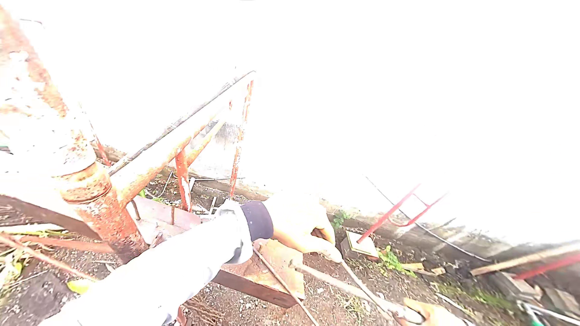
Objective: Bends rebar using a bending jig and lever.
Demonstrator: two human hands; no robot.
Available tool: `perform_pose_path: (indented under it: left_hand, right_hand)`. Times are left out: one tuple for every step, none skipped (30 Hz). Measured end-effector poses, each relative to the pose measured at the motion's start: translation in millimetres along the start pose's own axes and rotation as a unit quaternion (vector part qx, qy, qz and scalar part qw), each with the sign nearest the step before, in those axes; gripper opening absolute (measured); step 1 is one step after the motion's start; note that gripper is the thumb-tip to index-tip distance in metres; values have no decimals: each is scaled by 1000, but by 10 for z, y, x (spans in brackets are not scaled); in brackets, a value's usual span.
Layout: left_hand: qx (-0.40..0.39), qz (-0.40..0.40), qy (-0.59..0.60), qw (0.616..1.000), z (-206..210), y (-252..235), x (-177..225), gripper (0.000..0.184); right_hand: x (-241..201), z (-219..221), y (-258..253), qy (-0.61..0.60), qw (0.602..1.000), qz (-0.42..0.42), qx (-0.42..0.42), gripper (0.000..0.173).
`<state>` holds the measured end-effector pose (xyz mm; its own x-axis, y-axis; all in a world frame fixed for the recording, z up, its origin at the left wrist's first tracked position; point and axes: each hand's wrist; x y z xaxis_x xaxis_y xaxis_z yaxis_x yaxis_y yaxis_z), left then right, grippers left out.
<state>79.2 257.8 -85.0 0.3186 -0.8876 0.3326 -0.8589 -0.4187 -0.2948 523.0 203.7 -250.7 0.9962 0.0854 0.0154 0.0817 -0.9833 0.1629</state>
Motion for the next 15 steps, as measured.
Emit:
perform_pose_path:
  left_hand:
    - [-2,-5,4,1000,-2,0,9,24]
    - [-7,-10,7,1000,-5,2,21,24]
    - [-6,-11,2,1000,-6,5,30,24]
    - [-7,-12,-4,1000,-12,11,40,25]
    - [-7,-12,-10,1000,-18,17,46,27]
    - [-2,-9,-14,1000,-18,26,48,28]
    - [3,-5,-16,1000,-17,38,49,29]
    - [10,1,-13,1000,-14,51,42,29]
    - [13,4,-4,1000,-10,63,36,29]
    - [14,4,3,1000,-3,74,28,31]
    - [14,-2,1,1000,-1,83,26,31]
    - [13,-8,-3,1000,6,87,27,32]
    - [11,-11,-6,1000,6,83,31,31]
    - [8,-12,-6,1000,0,77,35,30]
    - [4,-14,-4,1000,-9,71,42,29]
  right_hand:
    - [-40,-60,-150,8,1000,-21,2,53]
    - [-85,-114,-298,19,999,-40,12,52]
    - [-122,-146,-453,32,997,-59,32,50]
    - [-147,-159,-620,50,994,-80,62,48]
    - [-164,-156,-797,69,987,-104,99,46]
    - [-164,-142,-977,87,979,-129,133,44]
    - [-174,-144,-1138,101,971,-152,157,44]
    - [-196,-169,-1284,113,964,-170,170,43]
    - [-232,-213,-1406,120,960,-186,172,42]
    - [-263,-264,-1519,132,957,-198,168,42]
    - [-294,-318,-1636,142,953,-209,165,42]
    - [-333,-385,-1739,151,950,-220,160,41]
    - [-380,-457,-1839,161,949,-226,150,40]
    - [-446,-542,-1935,170,949,-231,130,38]
    - [-520,-613,-2029,182,948,-234,115,36]
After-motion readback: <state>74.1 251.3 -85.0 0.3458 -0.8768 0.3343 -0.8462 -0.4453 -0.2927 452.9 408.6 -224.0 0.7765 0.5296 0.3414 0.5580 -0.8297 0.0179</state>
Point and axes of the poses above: each hand's wrist, its own y-axis away from the middle knuckle, its own z-axis out of the palm, x = y × z, and after that the axes turned 3 degrees about y, right-handed
